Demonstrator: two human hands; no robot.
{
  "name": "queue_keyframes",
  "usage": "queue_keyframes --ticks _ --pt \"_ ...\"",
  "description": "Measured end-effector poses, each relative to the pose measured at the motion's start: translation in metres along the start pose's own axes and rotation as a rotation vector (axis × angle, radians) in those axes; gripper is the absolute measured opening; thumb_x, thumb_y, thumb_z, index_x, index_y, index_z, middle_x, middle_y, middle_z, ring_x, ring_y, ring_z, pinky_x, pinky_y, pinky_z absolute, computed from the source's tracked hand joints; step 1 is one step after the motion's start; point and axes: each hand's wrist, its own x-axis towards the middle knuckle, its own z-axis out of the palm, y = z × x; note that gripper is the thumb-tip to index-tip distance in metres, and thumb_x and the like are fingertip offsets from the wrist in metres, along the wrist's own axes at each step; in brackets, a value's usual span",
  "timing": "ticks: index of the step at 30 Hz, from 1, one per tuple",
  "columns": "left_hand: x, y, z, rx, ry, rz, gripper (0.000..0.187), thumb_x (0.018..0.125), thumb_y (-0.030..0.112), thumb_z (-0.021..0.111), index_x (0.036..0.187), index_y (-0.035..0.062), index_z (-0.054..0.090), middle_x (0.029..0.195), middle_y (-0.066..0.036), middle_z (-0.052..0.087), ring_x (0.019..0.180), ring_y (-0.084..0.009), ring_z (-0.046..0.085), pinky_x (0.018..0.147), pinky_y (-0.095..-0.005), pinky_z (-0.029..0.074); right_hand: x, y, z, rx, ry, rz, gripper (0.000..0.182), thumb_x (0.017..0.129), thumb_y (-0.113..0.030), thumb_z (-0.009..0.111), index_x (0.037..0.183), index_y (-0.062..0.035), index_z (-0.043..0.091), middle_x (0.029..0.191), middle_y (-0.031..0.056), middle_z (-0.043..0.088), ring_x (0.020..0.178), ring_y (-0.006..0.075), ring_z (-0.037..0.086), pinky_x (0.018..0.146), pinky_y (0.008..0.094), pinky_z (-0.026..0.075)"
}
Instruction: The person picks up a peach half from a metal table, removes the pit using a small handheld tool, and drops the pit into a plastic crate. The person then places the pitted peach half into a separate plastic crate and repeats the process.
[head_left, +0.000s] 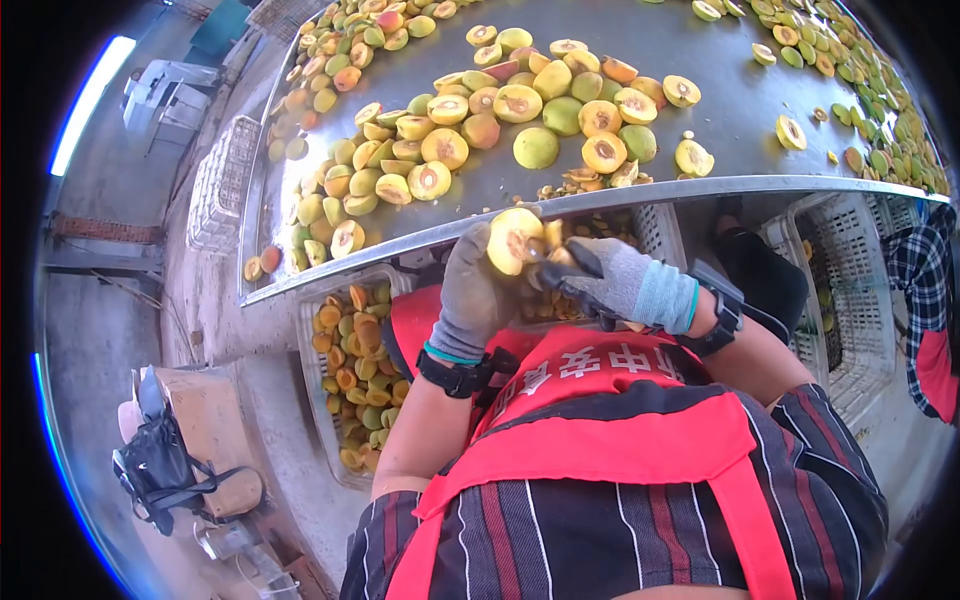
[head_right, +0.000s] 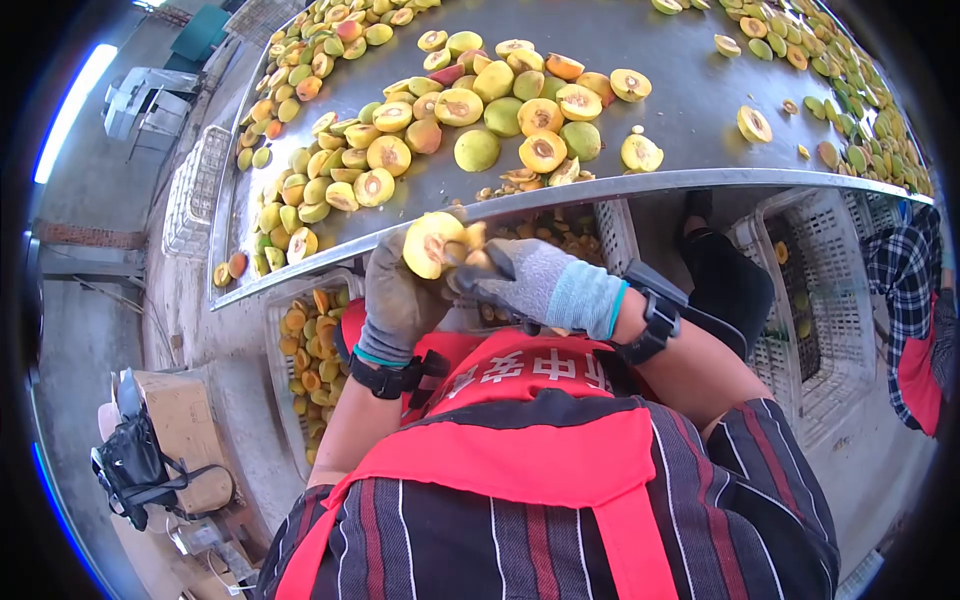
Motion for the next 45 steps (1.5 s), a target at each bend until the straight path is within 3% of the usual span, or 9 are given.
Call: queue_keyframes --ticks 5,12,14,19,26,32,36,38,45 --pt "0.002 -0.007 0.0 -0.016 -0.062 0.004 0.048 0.093 0.038 0.037 0.12 -0.0002 0.047 0.108 -0.014 0.057 0.097 -0.0253 0.058 0.07 -0.037 0.054 -0.007 0.002 0.001 -0.006 0.183 -0.099 0.035 0.087 -0.035 0.057 0.093 -0.0002 0.055 0.075 0.0215 0.06 0.071 0.0362 0.059 0.063 0.0398 0.045" --pt "0.017 -0.024 0.006 0.499 0.116 0.491 0.039 0.097 0.034 0.039 0.111 0.0023 0.055 0.098 -0.005 0.059 0.087 -0.0137 0.056 0.084 -0.0267 0.043 0.003 0.01 0.02 0.057 0.189 -0.133 0.029 0.087 -0.026 0.056 0.101 -0.0012 0.053 0.079 0.0212 0.061 0.072 0.0369 0.059 0.064 0.0396 0.047" --pt "0.012 -0.023 0.009 0.457 0.095 0.429 0.037 0.096 0.032 0.04 0.108 0.0015 0.056 0.096 -0.005 0.06 0.087 -0.013 0.055 0.084 -0.0265 0.042 0.0 0.004 0.022 0.437 0.021 -0.044 0.02 0.09 -0.02 0.052 0.098 -0.0033 0.046 0.063 0.0046 0.052 0.051 0.0097 0.054 0.043 0.0252 0.043" --pt "0.007 -0.009 0.014 0.776 0.077 0.338 0.029 0.092 0.022 0.046 0.094 -0.0015 0.063 0.086 -0.005 0.062 0.08 -0.0112 0.056 0.077 -0.0253 0.044 -0.003 0.016 0.019 -0.383 0.168 -0.273 0.032 0.083 -0.025 0.06 0.1 -0.0003 0.048 0.074 0.0206 0.058 0.063 0.0363 0.057 0.062 0.0405 0.047" --pt "0.012 0.017 0.022 1.166 -0.019 0.014 0.03 0.087 0.023 0.052 0.095 -0.0028 0.063 0.085 -0.007 0.064 0.078 -0.0117 0.057 0.071 -0.0249 0.046 -0.007 0.012 0.017 0.048 -0.104 -0.171 0.033 0.085 -0.032 0.056 0.097 -0.0014 0.055 0.082 0.021 0.062 0.078 0.0365 0.061 0.071 0.0403 0.048" --pt "0.02 -0.004 0.025 0.852 0.048 0.412 0.028 0.087 0.022 0.051 0.093 -0.0017 0.064 0.09 -0.006 0.064 0.078 -0.0109 0.057 0.069 -0.0239 0.046 -0.006 0.0 0.012 0.263 -0.147 0.08 0.031 0.084 -0.031 0.057 0.099 -0.004 0.056 0.084 0.0221 0.062 0.079 0.0379 0.061 0.07 0.0414 0.048" --pt "0.02 0.001 0.025 1.097 0.031 0.134 0.029 0.087 0.023 0.05 0.093 -0.0017 0.064 0.086 -0.005 0.063 0.076 -0.0091 0.056 0.068 -0.0227 0.046 -0.005 0.017 0.014 -0.454 0.175 -0.275 0.024 0.086 -0.026 0.053 0.094 -0.0033 0.055 0.066 0.0113 0.059 0.06 0.0258 0.061 0.055 0.035 0.048" --pt "0.022 0.001 0.024 1.04 0.012 0.068 0.03 0.088 0.024 0.05 0.093 -0.0021 0.064 0.084 -0.005 0.062 0.075 -0.0086 0.056 0.068 -0.022 0.046 -0.008 -0.002 0.001 0.065 -0.238 0.117 0.023 0.087 -0.025 0.051 0.092 -0.0025 0.054 0.064 0.008 0.055 0.052 0.0202 0.056 0.051 0.0319 0.046" --pt "0.023 -0.01 0.03 0.442 -0.137 0.061 0.056 0.093 0.047 0.036 0.111 -0.0028 0.053 0.082 -0.017 0.062 0.074 -0.0214 0.062 0.07 -0.0322 0.052 -0.012 0.023 0.0 1.06 -0.504 0.114 0.024 0.093 -0.029 0.048 0.087 -0.0064 0.053 0.054 0.0011 0.045 0.037 0.0093 0.043 0.032 0.0218 0.034"
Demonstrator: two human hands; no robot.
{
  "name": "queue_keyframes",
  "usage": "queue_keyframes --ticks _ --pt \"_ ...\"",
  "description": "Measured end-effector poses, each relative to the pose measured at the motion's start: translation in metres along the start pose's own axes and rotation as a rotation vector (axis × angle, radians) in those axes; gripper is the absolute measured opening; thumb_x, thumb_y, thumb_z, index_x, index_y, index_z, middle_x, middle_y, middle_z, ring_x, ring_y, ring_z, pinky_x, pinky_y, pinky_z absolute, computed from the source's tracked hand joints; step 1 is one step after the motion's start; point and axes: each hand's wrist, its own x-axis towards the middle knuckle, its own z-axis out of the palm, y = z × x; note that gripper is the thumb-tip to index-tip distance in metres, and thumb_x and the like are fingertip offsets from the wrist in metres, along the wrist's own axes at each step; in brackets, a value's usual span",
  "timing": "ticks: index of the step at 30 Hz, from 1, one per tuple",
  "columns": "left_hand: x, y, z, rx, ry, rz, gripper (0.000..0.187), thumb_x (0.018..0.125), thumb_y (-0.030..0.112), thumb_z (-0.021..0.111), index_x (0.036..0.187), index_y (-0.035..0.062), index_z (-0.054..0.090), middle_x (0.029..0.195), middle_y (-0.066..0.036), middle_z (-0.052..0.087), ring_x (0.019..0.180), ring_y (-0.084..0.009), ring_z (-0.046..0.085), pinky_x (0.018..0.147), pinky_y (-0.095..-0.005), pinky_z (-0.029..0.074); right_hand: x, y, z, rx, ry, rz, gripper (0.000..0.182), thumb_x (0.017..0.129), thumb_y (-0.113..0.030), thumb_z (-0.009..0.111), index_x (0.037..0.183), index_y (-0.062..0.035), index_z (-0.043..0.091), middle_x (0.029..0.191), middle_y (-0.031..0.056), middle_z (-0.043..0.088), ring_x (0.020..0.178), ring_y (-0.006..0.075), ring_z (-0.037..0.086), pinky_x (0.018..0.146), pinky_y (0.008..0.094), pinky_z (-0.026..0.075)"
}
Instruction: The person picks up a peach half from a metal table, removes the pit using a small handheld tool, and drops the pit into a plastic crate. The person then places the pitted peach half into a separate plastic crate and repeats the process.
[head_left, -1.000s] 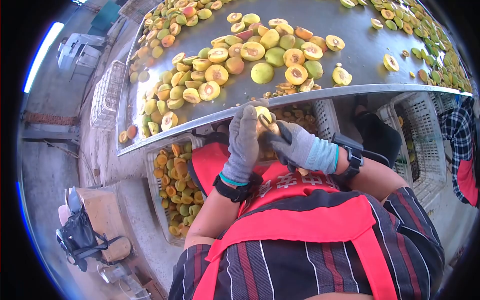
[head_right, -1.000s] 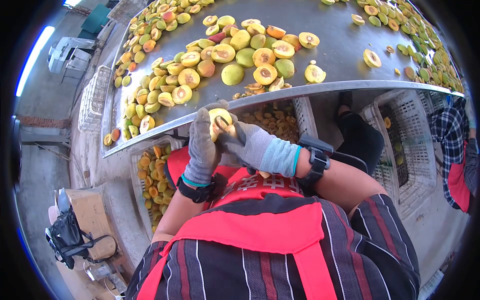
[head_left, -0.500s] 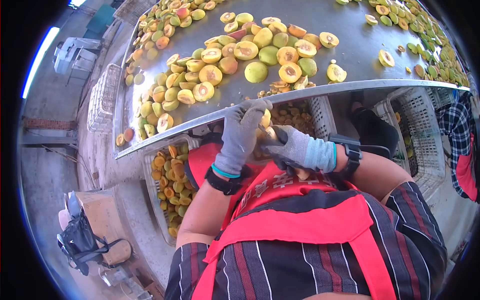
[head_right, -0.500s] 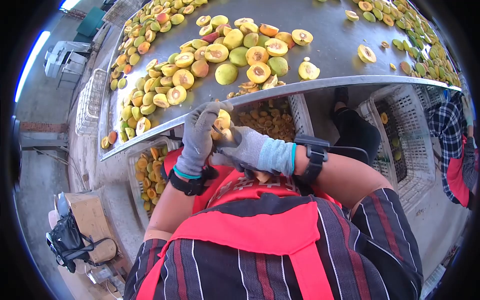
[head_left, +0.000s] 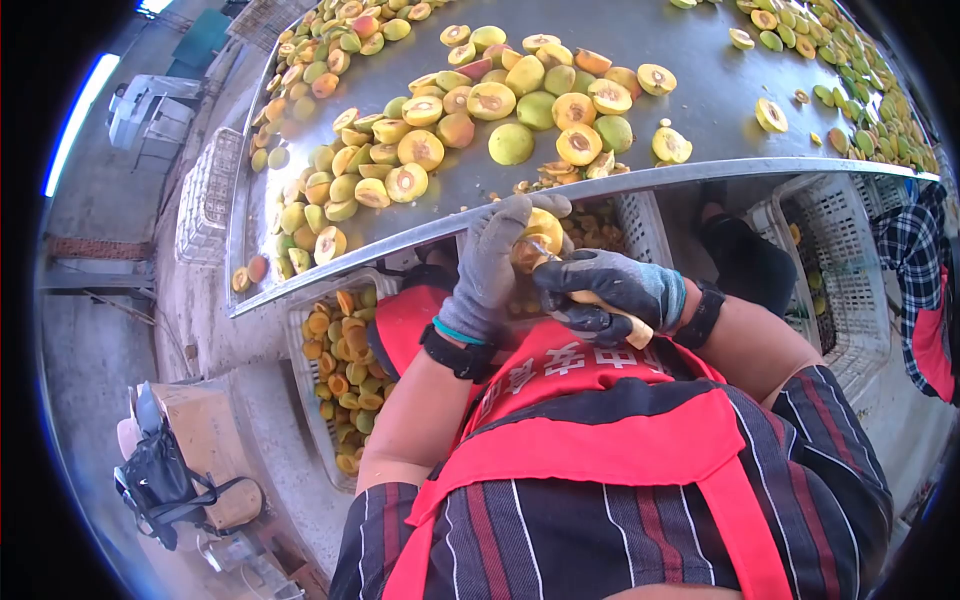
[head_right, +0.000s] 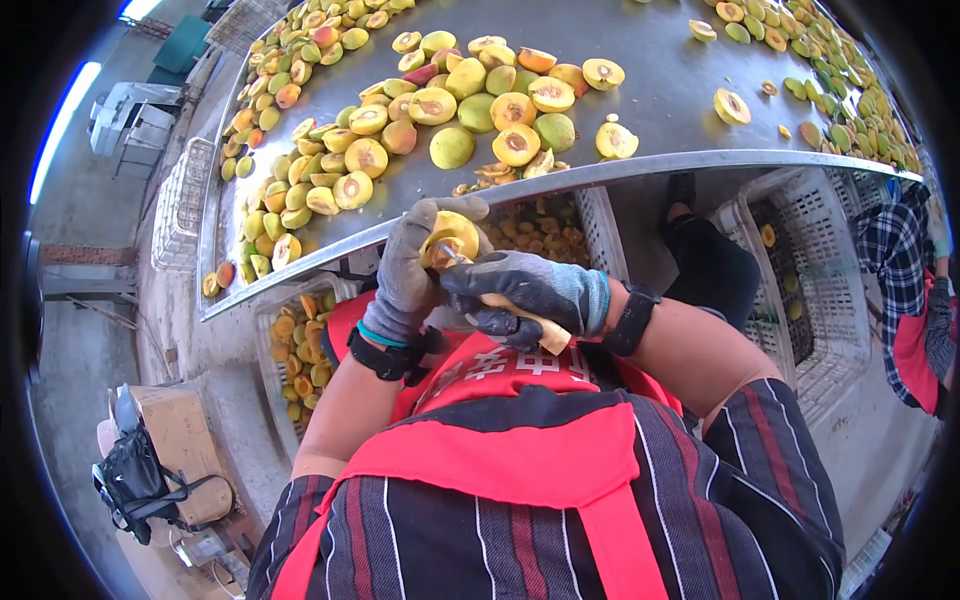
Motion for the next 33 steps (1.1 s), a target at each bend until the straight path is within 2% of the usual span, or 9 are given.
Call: queue_keyframes --ticks 8,13,15,17,19,24,29,31,33 --pt "-0.013 0.009 -0.005 -0.337 0.347 0.152 0.05 0.091 0.051 0.04 0.107 0.0057 0.055 0.081 -0.009 0.062 0.051 -0.0147 0.053 0.042 -0.0242 0.041 -0.015 0.012 -0.02 0.351 -0.222 -0.136 0.03 0.093 -0.032 0.046 0.079 -0.0064 0.05 0.052 0.0007 0.043 0.034 0.0096 0.041 0.034 0.0223 0.034" --pt "-0.107 0.076 -0.085 0.645 0.582 0.162 0.042 0.089 0.036 0.049 0.113 0.0027 0.054 0.093 -0.012 0.06 0.075 -0.0187 0.059 0.062 -0.0271 0.049 -0.04 0.009 -0.046 -0.185 0.191 -0.077 0.029 0.09 -0.032 0.052 0.081 -0.0049 0.054 0.056 0.0007 0.048 0.041 0.008 0.045 0.037 0.0221 0.036" --pt "-0.12 0.097 -0.096 1.886 0.622 0.089 0.04 0.079 0.025 0.065 0.11 0.0002 0.055 0.099 -0.016 0.06 0.09 -0.0283 0.059 0.075 -0.0356 0.049 -0.043 0.012 -0.053 -0.33 0.253 -0.062 0.028 0.09 -0.032 0.053 0.08 -0.0055 0.054 0.057 0.0 0.049 0.045 0.0076 0.047 0.038 0.0227 0.037" --pt "-0.079 0.102 -0.08 1.785 0.511 0.255 0.05 0.071 0.025 0.071 0.112 0.002 0.055 0.105 -0.017 0.058 0.098 -0.032 0.056 0.084 -0.0376 0.044 -0.036 0.012 -0.06 -0.359 0.224 -0.071 0.025 0.09 -0.03 0.053 0.084 -0.006 0.056 0.059 -0.0002 0.05 0.046 0.0079 0.048 0.04 0.024 0.038" --pt "-0.02 0.09 -0.062 1.466 0.44 0.146 0.05 0.071 0.025 0.07 0.112 0.0024 0.055 0.108 -0.016 0.058 0.1 -0.0302 0.056 0.084 -0.0372 0.045 -0.035 0.012 -0.054 -0.418 0.322 -0.078 0.03 0.09 -0.033 0.053 0.08 -0.0045 0.054 0.057 0.0025 0.049 0.045 0.0104 0.047 0.041 0.0237 0.038" --pt "0.119 0.027 -0.071 1.635 0.145 0.337 0.055 0.07 0.026 0.069 0.119 0.0057 0.052 0.113 -0.015 0.057 0.105 -0.0297 0.055 0.089 -0.0366 0.044 -0.036 0.019 -0.044 -0.383 0.31 -0.067 0.028 0.088 -0.036 0.057 0.084 -0.0083 0.053 0.059 0.0001 0.052 0.048 0.0099 0.051 0.041 0.0235 0.04" --pt "0.131 0.033 -0.05 1.762 0.104 -0.078 0.05 0.069 0.019 0.066 0.116 0.0065 0.052 0.116 -0.015 0.056 0.104 -0.0297 0.056 0.089 -0.0366 0.044 -0.046 0.017 -0.042 -0.374 0.383 -0.119 0.026 0.088 -0.035 0.055 0.085 -0.0085 0.054 0.059 0.0004 0.051 0.046 0.0096 0.048 0.04 0.0234 0.037" --pt "0.111 0.047 -0.052 1.588 0.136 -0.091 0.044 0.072 0.017 0.063 0.113 0.0046 0.052 0.111 -0.016 0.058 0.103 -0.0293 0.056 0.087 -0.0371 0.046 -0.046 0.015 -0.041 -0.34 0.393 -0.159 0.026 0.088 -0.034 0.055 0.086 -0.0086 0.054 0.059 0.0006 0.051 0.045 0.0093 0.047 0.04 0.0235 0.036" --pt "0.087 0.049 -0.063 0.352 0.248 0.133 0.043 0.075 0.019 0.062 0.114 0.0028 0.052 0.104 -0.018 0.059 0.097 -0.0288 0.06 0.076 -0.0371 0.051 -0.045 0.006 -0.031 -0.346 0.43 -0.194 0.026 0.088 -0.034 0.055 0.088 -0.0082 0.055 0.059 0.0009 0.051 0.046 0.0083 0.047 0.04 0.0228 0.037"
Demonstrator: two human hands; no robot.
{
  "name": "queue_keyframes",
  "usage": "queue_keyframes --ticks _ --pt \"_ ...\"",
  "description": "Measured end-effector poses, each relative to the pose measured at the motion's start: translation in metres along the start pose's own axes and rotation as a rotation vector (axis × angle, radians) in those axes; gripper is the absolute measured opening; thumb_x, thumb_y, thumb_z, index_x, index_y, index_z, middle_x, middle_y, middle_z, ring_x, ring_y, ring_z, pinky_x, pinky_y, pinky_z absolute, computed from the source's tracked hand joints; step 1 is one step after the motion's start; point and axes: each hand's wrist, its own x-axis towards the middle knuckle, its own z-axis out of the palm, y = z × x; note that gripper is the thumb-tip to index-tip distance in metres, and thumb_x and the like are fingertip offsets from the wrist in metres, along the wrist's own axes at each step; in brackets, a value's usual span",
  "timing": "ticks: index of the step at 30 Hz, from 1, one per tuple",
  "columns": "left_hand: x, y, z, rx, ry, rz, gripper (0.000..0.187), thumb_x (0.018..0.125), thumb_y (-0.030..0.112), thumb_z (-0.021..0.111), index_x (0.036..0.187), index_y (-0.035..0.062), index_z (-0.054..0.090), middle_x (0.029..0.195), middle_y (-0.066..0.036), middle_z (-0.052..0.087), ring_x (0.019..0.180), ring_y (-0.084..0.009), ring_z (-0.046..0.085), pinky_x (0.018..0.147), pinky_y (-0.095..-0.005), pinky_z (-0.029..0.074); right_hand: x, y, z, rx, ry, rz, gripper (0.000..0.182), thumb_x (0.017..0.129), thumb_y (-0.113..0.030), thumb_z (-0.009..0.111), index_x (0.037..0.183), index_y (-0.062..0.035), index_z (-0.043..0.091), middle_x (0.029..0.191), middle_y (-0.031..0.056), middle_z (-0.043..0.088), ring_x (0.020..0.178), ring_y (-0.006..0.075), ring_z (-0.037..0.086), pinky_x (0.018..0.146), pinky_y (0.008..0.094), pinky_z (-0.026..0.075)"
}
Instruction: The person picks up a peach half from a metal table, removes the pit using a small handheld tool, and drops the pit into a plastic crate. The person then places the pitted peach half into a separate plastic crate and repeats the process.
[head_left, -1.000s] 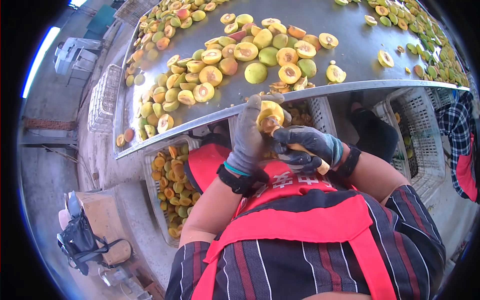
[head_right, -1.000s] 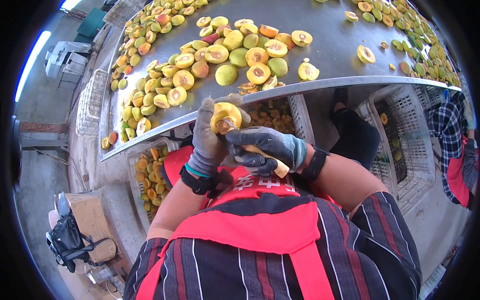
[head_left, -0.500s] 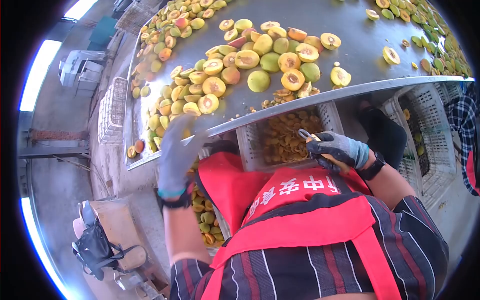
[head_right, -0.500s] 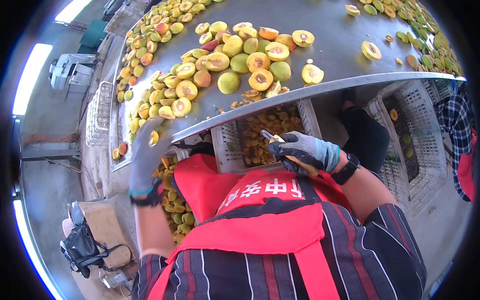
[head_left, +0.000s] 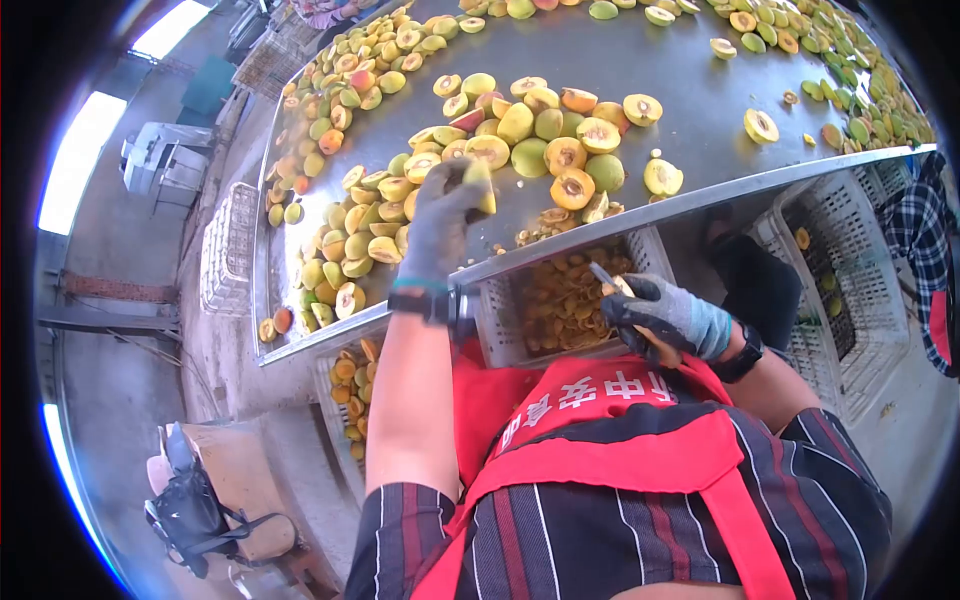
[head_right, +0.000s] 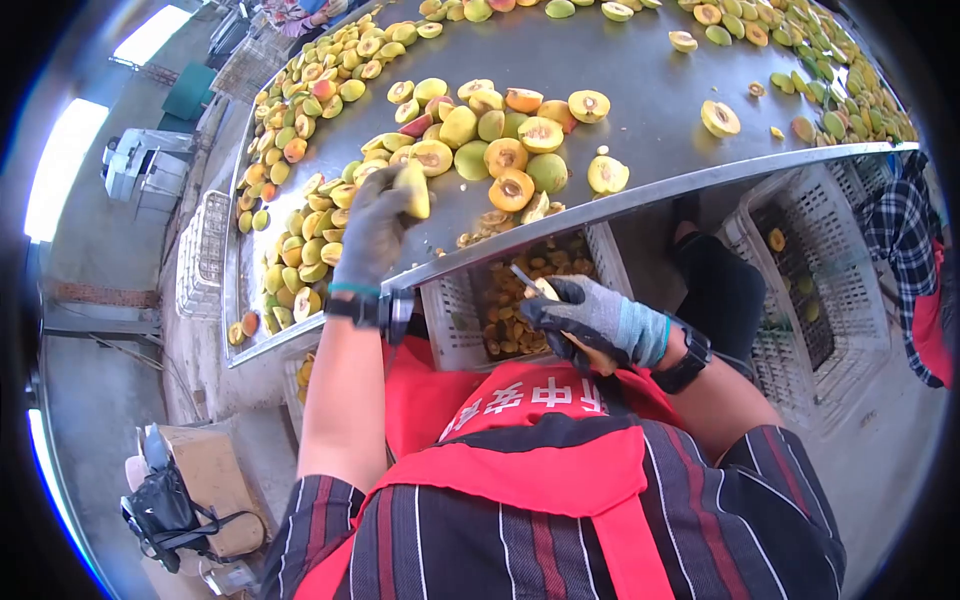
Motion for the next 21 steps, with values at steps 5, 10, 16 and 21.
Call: queue_keyframes --ticks 5,10,16,21 --pt "-0.08 0.003 0.01 -0.84 -0.21 -0.178 0.065 0.084 0.056 0.046 0.118 0.0009 0.049 0.106 -0.018 0.057 0.079 -0.0245 0.059 0.057 -0.0275 0.05 0.001 -0.053 0.035 -0.289 0.03 -0.074 0.03 0.087 -0.033 0.058 0.102 -0.0074 0.055 0.066 0.003 0.054 0.052 0.0083 0.052 0.046 0.0242 0.044" --pt "-0.109 -0.012 0.032 -0.847 -0.167 -0.155 0.067 0.085 0.06 0.039 0.116 0.0021 0.051 0.099 -0.011 0.061 0.082 -0.0207 0.06 0.062 -0.0284 0.051 0.033 -0.047 0.055 -0.666 0.062 -0.383 0.036 0.085 -0.031 0.058 0.109 -0.0043 0.053 0.086 0.0177 0.062 0.079 0.0309 0.061 0.073 0.0373 0.048" --pt "-0.119 -0.008 0.047 -0.668 0.103 -0.155 0.054 0.092 0.05 0.035 0.112 0.0022 0.052 0.103 -0.01 0.058 0.093 -0.0216 0.057 0.082 -0.0355 0.047 0.054 -0.024 0.06 -0.715 0.147 -0.542 0.036 0.085 -0.03 0.056 0.111 -0.0042 0.052 0.094 0.0213 0.061 0.091 0.0359 0.059 0.079 0.0391 0.047" --pt "-0.117 -0.015 0.048 -0.43 0.152 0.086 0.04 0.095 0.035 0.039 0.107 -0.0004 0.054 0.093 -0.009 0.059 0.087 -0.0174 0.057 0.082 -0.0308 0.045 0.053 -0.018 0.067 -0.549 0.081 -0.471 0.036 0.086 -0.025 0.054 0.115 -0.0043 0.049 0.093 0.0216 0.061 0.089 0.0375 0.059 0.079 0.0404 0.047"
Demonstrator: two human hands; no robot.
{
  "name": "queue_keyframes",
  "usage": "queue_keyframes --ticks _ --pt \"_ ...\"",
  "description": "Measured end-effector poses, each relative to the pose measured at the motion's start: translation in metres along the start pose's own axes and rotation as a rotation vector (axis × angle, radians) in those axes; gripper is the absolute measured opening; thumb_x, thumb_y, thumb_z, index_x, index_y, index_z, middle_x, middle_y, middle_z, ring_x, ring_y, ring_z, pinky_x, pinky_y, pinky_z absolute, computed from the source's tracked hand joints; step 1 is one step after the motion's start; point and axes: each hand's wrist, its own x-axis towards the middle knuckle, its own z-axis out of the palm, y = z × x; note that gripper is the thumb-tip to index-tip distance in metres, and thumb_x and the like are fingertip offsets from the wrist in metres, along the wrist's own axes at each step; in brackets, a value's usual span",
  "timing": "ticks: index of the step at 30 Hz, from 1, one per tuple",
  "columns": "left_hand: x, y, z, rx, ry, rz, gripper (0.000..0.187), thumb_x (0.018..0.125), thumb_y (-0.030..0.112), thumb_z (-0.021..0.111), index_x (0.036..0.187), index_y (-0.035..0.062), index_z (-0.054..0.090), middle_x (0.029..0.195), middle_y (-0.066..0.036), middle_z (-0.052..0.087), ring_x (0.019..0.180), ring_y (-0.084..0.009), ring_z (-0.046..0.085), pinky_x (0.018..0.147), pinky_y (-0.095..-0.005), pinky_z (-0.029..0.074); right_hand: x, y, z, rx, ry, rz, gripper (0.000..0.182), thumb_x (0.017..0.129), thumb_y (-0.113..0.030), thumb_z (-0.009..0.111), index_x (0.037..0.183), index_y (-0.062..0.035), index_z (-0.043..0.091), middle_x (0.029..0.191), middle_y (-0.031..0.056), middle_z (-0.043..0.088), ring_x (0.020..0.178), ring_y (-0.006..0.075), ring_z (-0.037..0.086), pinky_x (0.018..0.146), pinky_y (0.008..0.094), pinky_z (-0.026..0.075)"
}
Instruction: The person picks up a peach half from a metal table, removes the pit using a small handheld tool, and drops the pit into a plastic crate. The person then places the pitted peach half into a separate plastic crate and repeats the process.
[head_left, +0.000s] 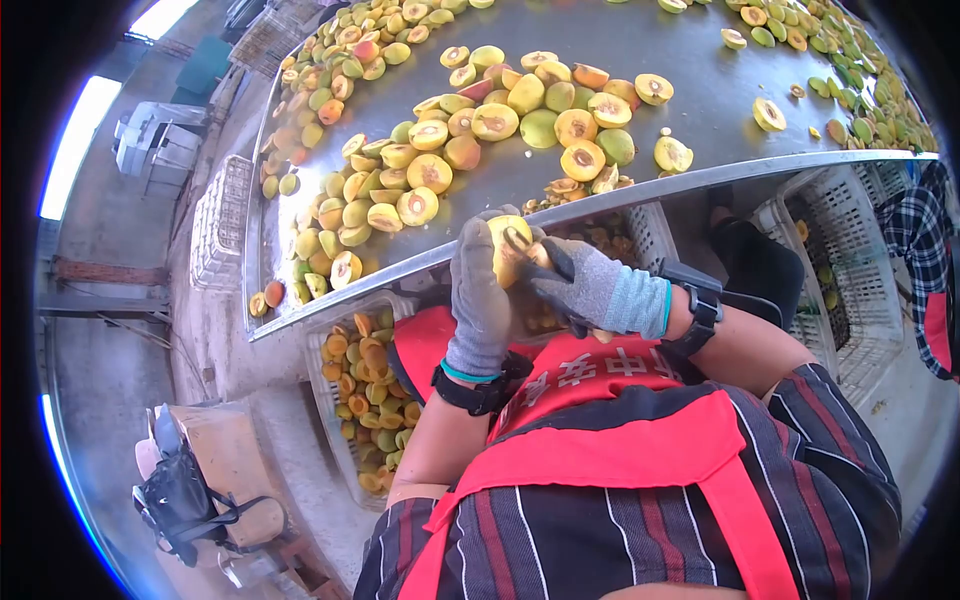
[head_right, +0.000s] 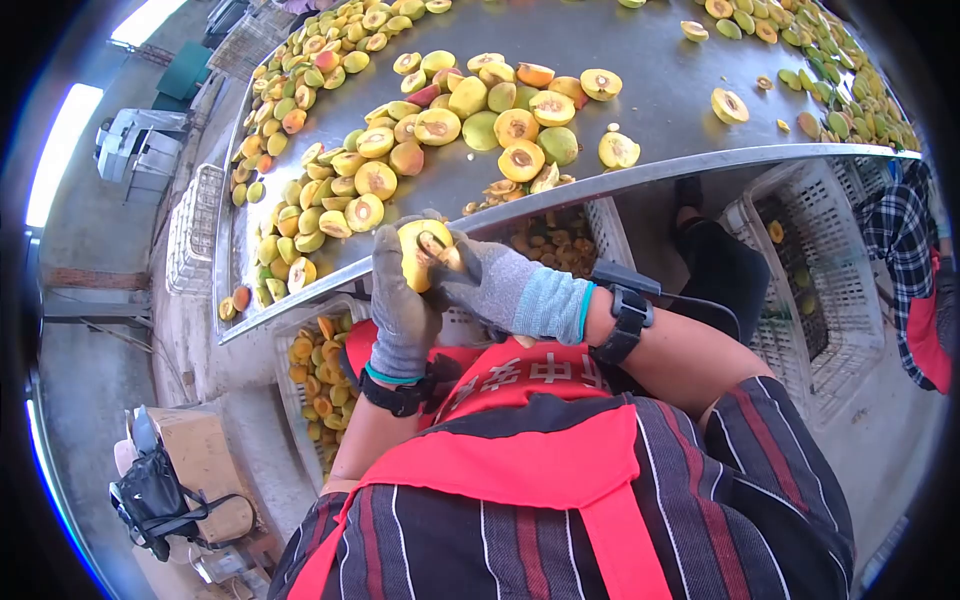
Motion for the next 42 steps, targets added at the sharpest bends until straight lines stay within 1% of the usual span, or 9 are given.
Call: queue_keyframes --ticks 3,5,9,11,17,21,23,31,42 --pt "0.004 0.019 -0.003 0.482 -0.14 0.077 0.032 0.094 0.027 0.043 0.098 -0.0015 0.058 0.087 -0.008 0.061 0.084 -0.0152 0.057 0.08 -0.0272 0.044 -0.004 -0.014 -0.007 -0.02 -0.149 0.213 0.033 0.086 -0.025 0.054 0.112 -0.004 0.05 0.086 0.0192 0.063 0.079 0.0365 0.062 0.072 0.0412 0.049" --pt "0.006 0.023 -0.01 0.557 -0.254 0.171 0.028 0.091 0.021 0.047 0.09 -0.002 0.062 0.085 -0.007 0.062 0.083 -0.013 0.056 0.078 -0.0254 0.043 -0.004 0.012 -0.006 -0.596 -0.067 -0.213 0.029 0.086 -0.024 0.055 0.104 -0.0016 0.05 0.069 0.0091 0.059 0.051 0.013 0.057 0.046 0.0274 0.046" --pt "0.016 0.012 -0.025 0.646 -0.447 0.206 0.016 0.078 0.009 0.056 0.09 -0.0017 0.059 0.094 -0.011 0.063 0.086 -0.019 0.059 0.077 -0.029 0.047 -0.004 -0.019 -0.015 -0.129 -0.327 0.238 0.028 0.087 -0.028 0.054 0.097 -0.0023 0.051 0.062 0.0073 0.056 0.045 0.0136 0.056 0.042 0.0278 0.044" --pt "0.013 0.02 -0.012 0.411 -0.262 -0.191 0.019 0.082 0.012 0.054 0.092 -0.0013 0.062 0.093 -0.009 0.063 0.085 -0.0162 0.058 0.074 -0.0273 0.048 -0.006 -0.014 -0.016 0.185 -0.445 0.486 0.025 0.086 -0.027 0.056 0.092 -0.0025 0.053 0.057 0.0057 0.055 0.042 0.0136 0.054 0.041 0.0278 0.043" --pt "0.017 0.006 -0.021 0.473 -0.352 -0.24 0.028 0.087 0.024 0.054 0.093 -0.0019 0.063 0.086 -0.007 0.062 0.079 -0.0142 0.058 0.065 -0.0246 0.05 -0.01 -0.005 -0.011 0.047 -0.386 0.468 0.021 0.088 -0.026 0.053 0.088 -0.0051 0.055 0.055 0.0041 0.052 0.043 0.0138 0.052 0.04 0.0267 0.042" --pt "0.017 -0.011 -0.013 0.261 -0.291 -0.081 0.036 0.09 0.031 0.049 0.097 -0.0022 0.06 0.083 -0.01 0.062 0.077 -0.0167 0.06 0.064 -0.0277 0.052 -0.014 0.019 -0.019 0.111 -0.462 -0.225 0.021 0.084 -0.023 0.052 0.082 -0.0027 0.054 0.058 0.0049 0.051 0.047 0.0186 0.052 0.044 0.0328 0.043" --pt "0.014 0.003 0.002 0.159 -0.26 -0.225 0.044 0.093 0.039 0.042 0.105 -0.001 0.054 0.086 -0.014 0.061 0.078 -0.0206 0.061 0.067 -0.0307 0.053 -0.016 0.016 -0.017 1.227 -0.475 0.625 0.025 0.091 -0.034 0.048 0.084 -0.0098 0.053 0.053 0.0022 0.047 0.034 0.0105 0.04 0.034 0.0248 0.033" --pt "0.014 -0.007 0.008 -0.299 0.061 -0.287 0.039 0.095 0.041 0.037 0.104 0.0068 0.053 0.082 -0.01 0.062 0.057 -0.0156 0.056 0.051 -0.0256 0.046 -0.029 0.029 -0.023 1.71 -0.684 0.267 0.031 0.096 -0.034 0.036 0.082 -0.0094 0.049 0.044 -0.0004 0.041 0.028 0.0077 0.035 0.031 0.0199 0.025" --pt "-0.042 0.133 -0.137 1.49 0.34 -0.002 0.04 0.078 0.022 0.066 0.109 -0.0014 0.057 0.099 -0.014 0.062 0.083 -0.0204 0.06 0.072 -0.031 0.048 -0.054 0.045 -0.057 0.913 -0.281 0.461 0.035 0.094 -0.032 0.041 0.077 -0.0026 0.05 0.051 0.0021 0.045 0.034 0.0086 0.041 0.032 0.0216 0.033"
